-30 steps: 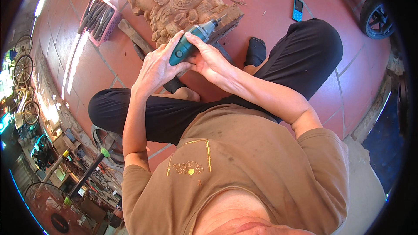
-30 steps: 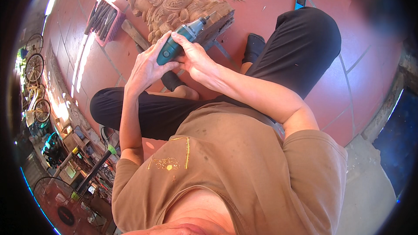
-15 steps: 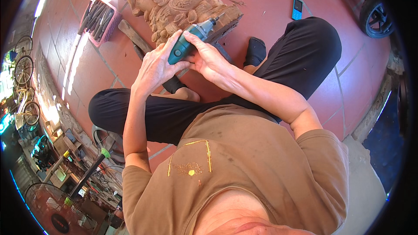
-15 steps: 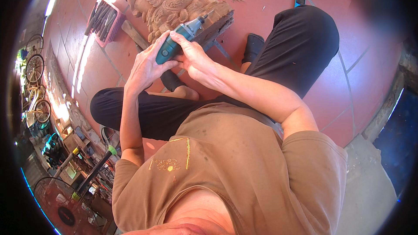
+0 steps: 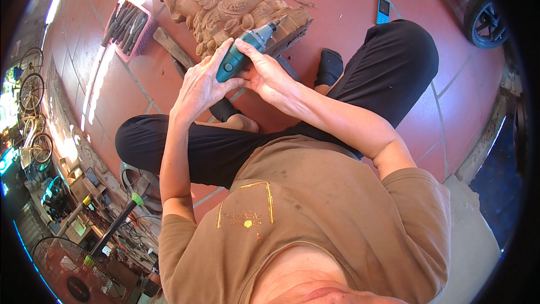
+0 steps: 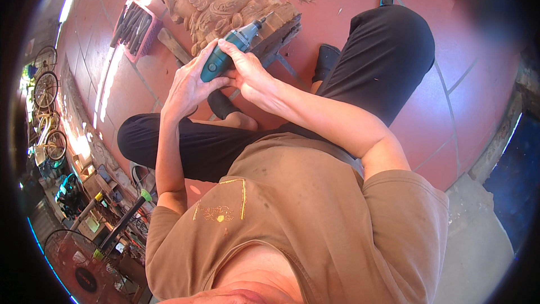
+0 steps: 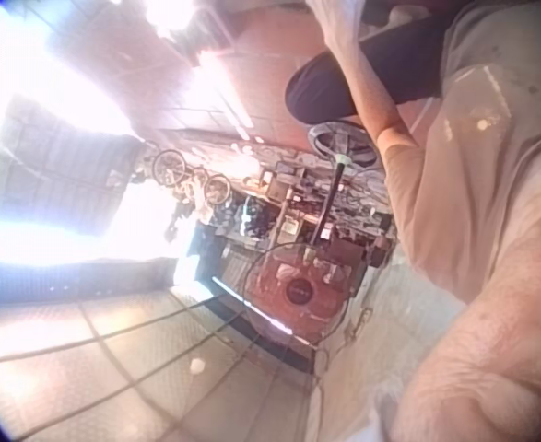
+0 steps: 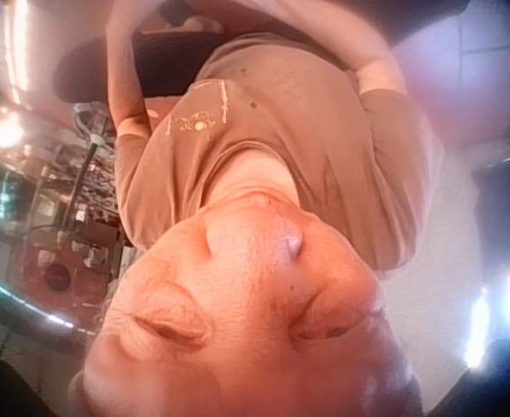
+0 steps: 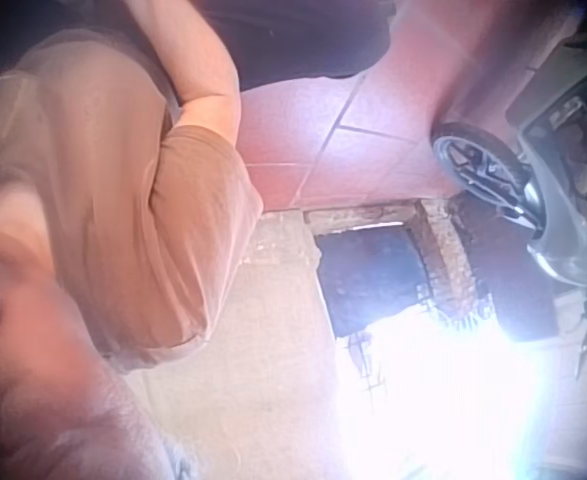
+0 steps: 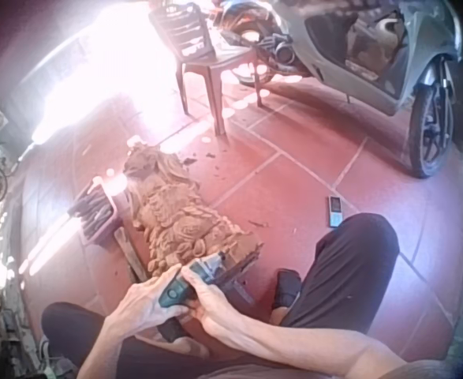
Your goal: The person uses a handheld rotary tool to carve details into a large wooden sculpture. They hold the tool with both hands and guide it along the surface of the wood, removing material to refine the design.
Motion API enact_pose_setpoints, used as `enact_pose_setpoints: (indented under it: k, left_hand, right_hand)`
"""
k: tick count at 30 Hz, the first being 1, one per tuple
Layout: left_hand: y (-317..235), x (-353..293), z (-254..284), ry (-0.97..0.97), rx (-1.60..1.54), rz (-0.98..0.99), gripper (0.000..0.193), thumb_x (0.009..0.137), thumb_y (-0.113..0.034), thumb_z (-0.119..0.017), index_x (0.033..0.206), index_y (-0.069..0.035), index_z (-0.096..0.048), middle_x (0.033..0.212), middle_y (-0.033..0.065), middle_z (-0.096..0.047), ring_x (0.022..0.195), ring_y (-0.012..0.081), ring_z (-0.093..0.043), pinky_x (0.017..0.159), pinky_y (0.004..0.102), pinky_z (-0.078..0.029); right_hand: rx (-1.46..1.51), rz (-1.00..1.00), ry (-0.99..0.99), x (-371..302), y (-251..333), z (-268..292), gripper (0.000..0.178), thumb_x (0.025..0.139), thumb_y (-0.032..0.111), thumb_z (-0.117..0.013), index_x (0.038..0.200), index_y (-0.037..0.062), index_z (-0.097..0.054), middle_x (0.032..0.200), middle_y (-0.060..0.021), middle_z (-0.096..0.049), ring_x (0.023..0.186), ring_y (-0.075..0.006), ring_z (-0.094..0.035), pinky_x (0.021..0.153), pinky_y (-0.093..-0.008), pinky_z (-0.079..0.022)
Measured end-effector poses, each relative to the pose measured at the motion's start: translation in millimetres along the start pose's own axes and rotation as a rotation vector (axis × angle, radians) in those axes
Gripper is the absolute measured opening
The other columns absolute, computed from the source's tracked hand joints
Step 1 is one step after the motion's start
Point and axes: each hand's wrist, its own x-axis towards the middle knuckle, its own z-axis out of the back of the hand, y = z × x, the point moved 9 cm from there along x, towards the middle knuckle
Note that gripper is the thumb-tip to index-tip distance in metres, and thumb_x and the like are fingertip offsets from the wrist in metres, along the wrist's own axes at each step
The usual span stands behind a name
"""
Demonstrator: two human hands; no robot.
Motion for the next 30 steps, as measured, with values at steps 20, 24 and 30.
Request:
enact_pose_setpoints:
  k: [20, 24, 30]
  left_hand:
    - [8, -15, 10, -0.091, -0.136, -0.061, 0.087, 0.077, -0.034, -0.085, 0.151, -0.013, -0.044, 0.127, 0.0196, -0.066, 0.114, 0.0384, -0.066, 0.093, 0.0436, -0.053]
    - [6, -21, 13, -0.127, -0.231, -0.056, 0.081, 0.076, -0.026, -0.087, 0.147, -0.012, -0.05, 0.125, 0.0175, -0.068, 0.111, 0.0354, -0.067, 0.094, 0.0413, -0.053]
    - [8, -23, 12, -0.146, -0.16, -0.081, 0.077, 0.076, -0.019, -0.085, 0.145, -0.006, -0.052, 0.128, 0.0179, -0.068, 0.108, 0.0314, -0.07, 0.094, 0.0382, -0.053]
  right_hand:
    - [0.006, -0.002, 0.126, -1, -2, -9, 0.048, 0.095, 0.042, -0.071, 0.124, 0.0062, -0.059, 0.115, -0.0117, -0.067, 0.107, -0.0278, -0.066, 0.093, -0.0454, -0.052]
    - [0.014, -0.014, 0.155, -3, -3, -11, 0.049, 0.095, 0.042, -0.071, 0.123, 0.0051, -0.059, 0.117, -0.0122, -0.067, 0.108, -0.0281, -0.065, 0.094, -0.0454, -0.052]
    - [0.044, -0.031, 0.121, -3, -3, -7, 0.047, 0.093, 0.041, -0.073, 0.121, 0.0059, -0.059, 0.116, -0.0119, -0.067, 0.107, -0.0281, -0.066, 0.095, -0.0457, -0.052]
